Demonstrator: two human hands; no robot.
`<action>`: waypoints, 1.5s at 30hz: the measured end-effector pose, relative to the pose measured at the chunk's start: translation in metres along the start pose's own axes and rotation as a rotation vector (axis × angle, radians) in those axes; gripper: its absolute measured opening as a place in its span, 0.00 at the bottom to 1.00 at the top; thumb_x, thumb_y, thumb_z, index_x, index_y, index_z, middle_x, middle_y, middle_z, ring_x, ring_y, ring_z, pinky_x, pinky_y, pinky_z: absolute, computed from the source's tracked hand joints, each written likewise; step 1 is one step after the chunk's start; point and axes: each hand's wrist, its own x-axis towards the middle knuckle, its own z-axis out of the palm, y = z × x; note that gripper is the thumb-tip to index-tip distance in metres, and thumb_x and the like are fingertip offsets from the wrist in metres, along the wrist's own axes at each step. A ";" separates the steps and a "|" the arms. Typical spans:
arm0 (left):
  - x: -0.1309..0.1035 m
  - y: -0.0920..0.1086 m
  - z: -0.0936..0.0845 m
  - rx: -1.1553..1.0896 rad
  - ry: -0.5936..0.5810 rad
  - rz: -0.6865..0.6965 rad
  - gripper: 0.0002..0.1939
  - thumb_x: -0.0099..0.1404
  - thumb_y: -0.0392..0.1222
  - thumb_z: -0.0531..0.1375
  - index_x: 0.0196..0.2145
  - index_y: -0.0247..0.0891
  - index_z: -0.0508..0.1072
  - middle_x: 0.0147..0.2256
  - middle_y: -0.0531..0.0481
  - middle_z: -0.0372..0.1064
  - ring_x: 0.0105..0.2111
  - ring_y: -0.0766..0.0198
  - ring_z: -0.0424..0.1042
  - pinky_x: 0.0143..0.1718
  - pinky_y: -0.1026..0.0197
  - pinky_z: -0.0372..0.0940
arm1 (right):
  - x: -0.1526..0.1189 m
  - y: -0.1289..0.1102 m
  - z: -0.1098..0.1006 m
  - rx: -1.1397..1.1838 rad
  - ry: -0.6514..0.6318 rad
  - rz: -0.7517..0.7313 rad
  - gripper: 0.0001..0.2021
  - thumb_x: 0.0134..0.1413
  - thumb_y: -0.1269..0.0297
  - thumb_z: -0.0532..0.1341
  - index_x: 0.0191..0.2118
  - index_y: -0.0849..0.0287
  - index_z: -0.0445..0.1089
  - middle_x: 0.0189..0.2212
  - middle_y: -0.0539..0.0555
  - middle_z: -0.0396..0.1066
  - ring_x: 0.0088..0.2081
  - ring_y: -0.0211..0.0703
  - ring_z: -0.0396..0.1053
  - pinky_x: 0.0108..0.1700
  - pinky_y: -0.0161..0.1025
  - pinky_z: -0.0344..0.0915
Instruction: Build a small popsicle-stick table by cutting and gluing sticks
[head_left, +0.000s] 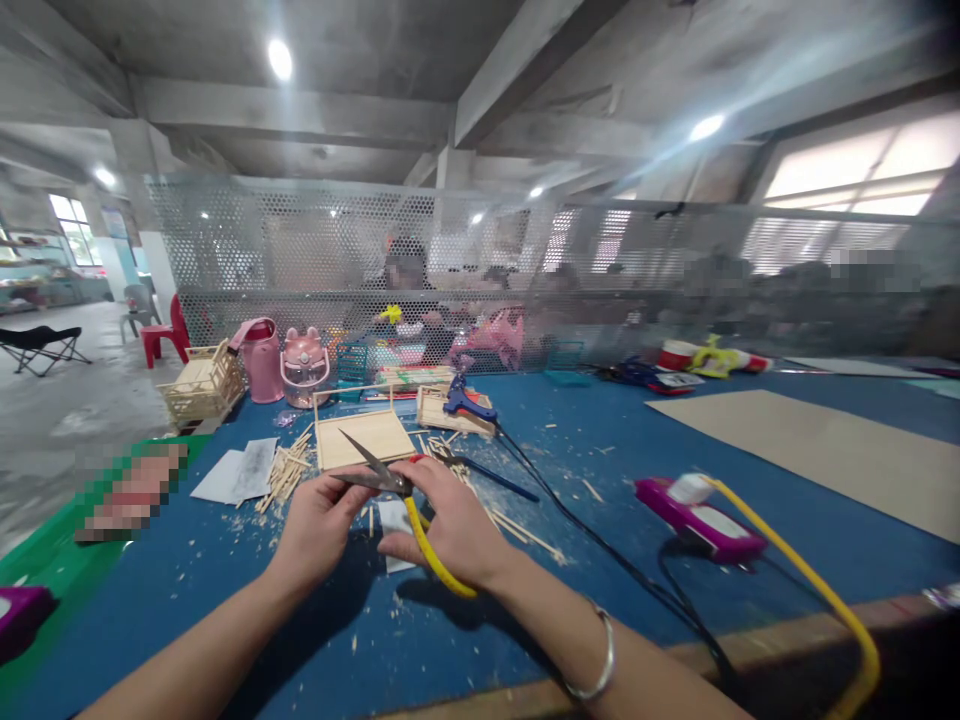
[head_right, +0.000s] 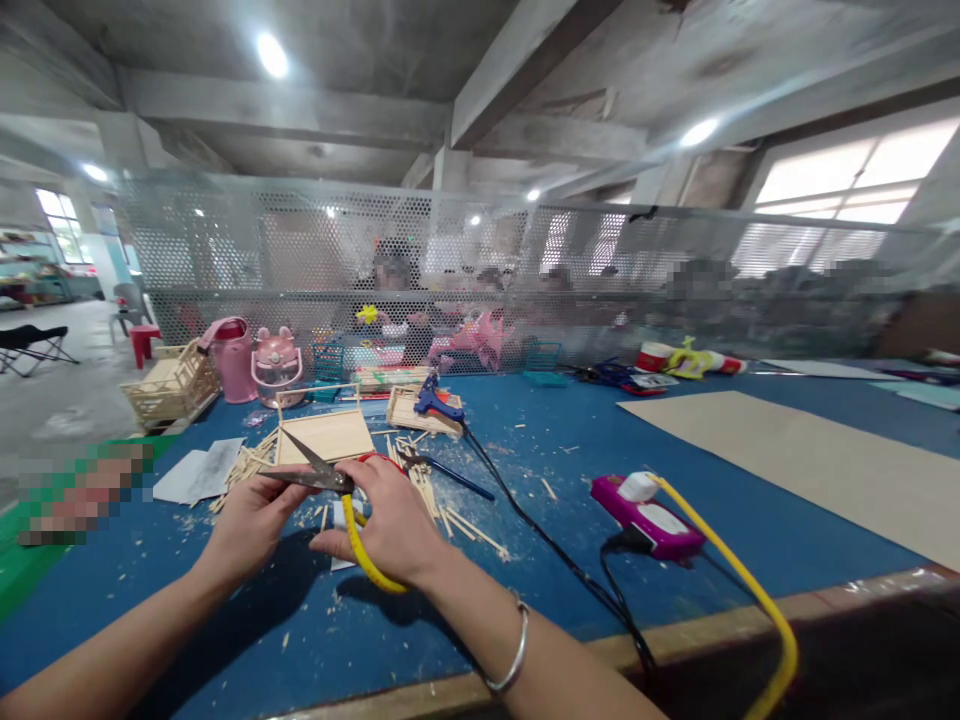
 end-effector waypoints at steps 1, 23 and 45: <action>0.000 -0.001 0.000 -0.007 0.017 0.000 0.08 0.52 0.41 0.59 0.29 0.34 0.74 0.29 0.48 0.74 0.32 0.62 0.71 0.37 0.60 0.65 | 0.000 0.000 0.000 -0.006 -0.003 -0.001 0.33 0.32 0.50 0.66 0.47 0.59 0.62 0.39 0.57 0.63 0.40 0.46 0.62 0.43 0.43 0.60; -0.003 0.003 -0.005 0.107 0.026 0.037 0.06 0.51 0.39 0.58 0.27 0.35 0.74 0.27 0.48 0.74 0.28 0.64 0.72 0.32 0.63 0.66 | 0.000 0.002 0.001 -0.021 -0.034 -0.066 0.34 0.32 0.46 0.64 0.48 0.60 0.62 0.37 0.56 0.64 0.39 0.45 0.62 0.42 0.42 0.60; -0.002 0.001 -0.003 0.071 0.027 0.023 0.06 0.50 0.37 0.58 0.27 0.35 0.75 0.27 0.48 0.74 0.28 0.63 0.71 0.32 0.63 0.66 | 0.000 0.003 0.000 -0.051 -0.042 -0.075 0.29 0.42 0.47 0.60 0.48 0.62 0.63 0.37 0.58 0.63 0.38 0.45 0.61 0.42 0.42 0.60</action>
